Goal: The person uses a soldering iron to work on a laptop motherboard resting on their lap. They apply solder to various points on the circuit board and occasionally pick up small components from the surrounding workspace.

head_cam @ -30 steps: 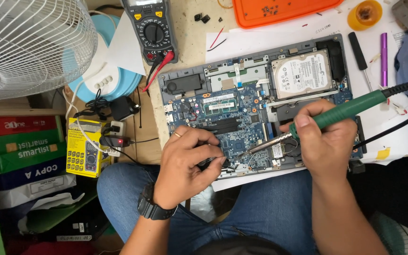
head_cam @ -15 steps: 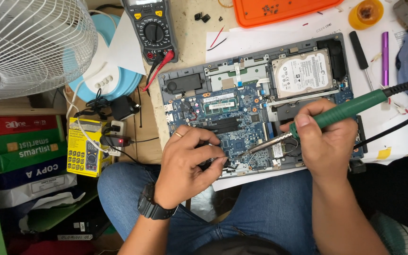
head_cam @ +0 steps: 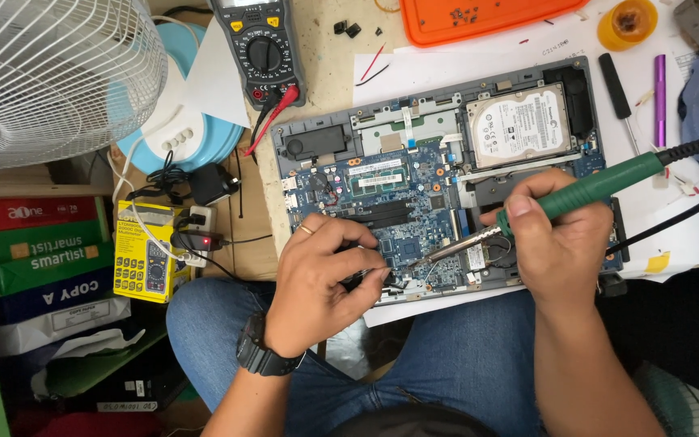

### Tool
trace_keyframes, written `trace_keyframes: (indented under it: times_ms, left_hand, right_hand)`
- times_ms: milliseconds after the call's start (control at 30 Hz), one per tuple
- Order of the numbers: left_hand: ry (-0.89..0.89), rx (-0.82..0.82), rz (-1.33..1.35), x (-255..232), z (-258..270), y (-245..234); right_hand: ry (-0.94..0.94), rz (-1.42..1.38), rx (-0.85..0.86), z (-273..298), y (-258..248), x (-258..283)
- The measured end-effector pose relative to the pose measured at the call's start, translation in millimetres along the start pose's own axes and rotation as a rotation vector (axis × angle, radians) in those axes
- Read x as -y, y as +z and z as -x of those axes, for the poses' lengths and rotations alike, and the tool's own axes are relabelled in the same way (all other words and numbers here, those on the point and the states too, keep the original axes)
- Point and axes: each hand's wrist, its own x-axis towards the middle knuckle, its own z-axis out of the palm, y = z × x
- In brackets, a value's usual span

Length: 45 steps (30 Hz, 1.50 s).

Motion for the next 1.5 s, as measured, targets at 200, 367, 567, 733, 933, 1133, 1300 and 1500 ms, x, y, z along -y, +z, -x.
trace_keyframes:
  times_ms: [200,367,567,733,933,1133,1300,1500]
  left_hand:
    - [-0.002,0.002,0.003,0,0,-1]
    - [0.0,0.004,-0.011,1,1,0]
    - [0.002,0.02,-0.011,1,0,-1]
    - [-0.011,0.033,-0.017,1,1,0]
    - [-0.01,0.034,-0.018,1,1,0]
    - [-0.01,0.027,-0.029,1,0,0]
    - [0.008,-0.029,0.028,1,-2,-1]
    - [0.009,-0.046,0.054,1,-2,-1]
  right_hand:
    - [-0.005,0.001,0.004,-1,0,0]
    - [-0.003,0.002,0.002,0,0,1]
    - [-0.005,0.01,0.004,-1,0,1]
    - [-0.021,0.012,0.009,-1,1,3]
    - [-0.009,-0.015,0.014,-1,2,5]
    - [0.013,-0.002,0.017,-1,1,7]
    - [-0.009,-0.013,0.021,-1,0,3]
    - [-0.008,0.007,-0.012,1,-1,-4]
